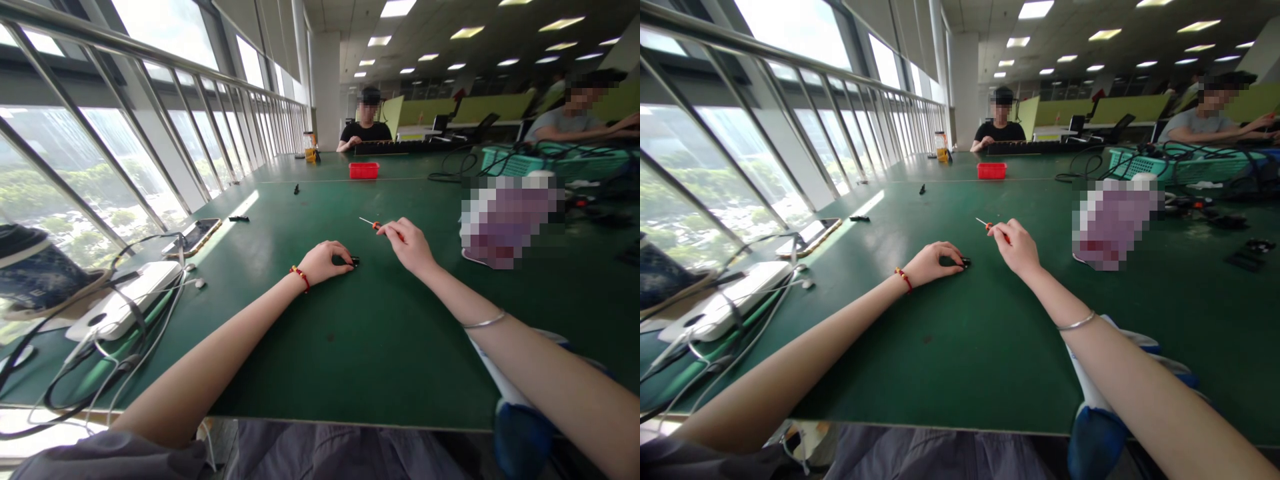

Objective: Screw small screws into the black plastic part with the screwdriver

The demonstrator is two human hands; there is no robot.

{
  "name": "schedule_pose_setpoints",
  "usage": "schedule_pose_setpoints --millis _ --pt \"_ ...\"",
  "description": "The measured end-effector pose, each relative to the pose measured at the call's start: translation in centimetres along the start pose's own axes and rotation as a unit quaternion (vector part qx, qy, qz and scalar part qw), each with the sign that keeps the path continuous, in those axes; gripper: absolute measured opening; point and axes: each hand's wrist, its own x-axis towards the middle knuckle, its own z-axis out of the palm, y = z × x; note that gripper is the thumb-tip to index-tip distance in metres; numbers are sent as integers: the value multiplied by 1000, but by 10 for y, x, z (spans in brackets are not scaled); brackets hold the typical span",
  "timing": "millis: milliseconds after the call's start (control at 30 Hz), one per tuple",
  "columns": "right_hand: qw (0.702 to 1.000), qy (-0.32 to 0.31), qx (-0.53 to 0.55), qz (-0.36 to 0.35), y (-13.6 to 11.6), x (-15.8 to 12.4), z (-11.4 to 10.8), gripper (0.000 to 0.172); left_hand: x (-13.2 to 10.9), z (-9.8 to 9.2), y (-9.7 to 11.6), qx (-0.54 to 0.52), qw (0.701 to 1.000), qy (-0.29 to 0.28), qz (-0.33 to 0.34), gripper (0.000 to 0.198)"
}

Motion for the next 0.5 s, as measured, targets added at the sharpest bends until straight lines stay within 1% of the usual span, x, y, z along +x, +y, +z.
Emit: schedule_pose_setpoints --millis 100,167,200,267,367,433,500 --pt "1000 -8 -4 -9 0 0 1 37 1 3 0 -1 1000 21 -13 10" --pt "1000 -12 -6 -12 1 -1 1 37 2 -3 -2 11 999 38 -32 11" --pt "1000 -13 -7 -12 1 -1 1 37 2 -8 -5 23 997 49 -47 12" --pt "1000 -18 -9 -10 1 -1 1 36 0 -25 -15 57 990 83 -98 15" --pt "1000 -25 -11 -13 1 -1 1 35 -10 -59 -40 120 962 134 -206 21" --pt "999 -33 -11 -17 0 -1 2 34 -23 -82 -60 151 942 144 -263 24" --pt "999 -39 -12 -18 0 -1 2 35 -37 -99 -78 166 924 159 -306 26"
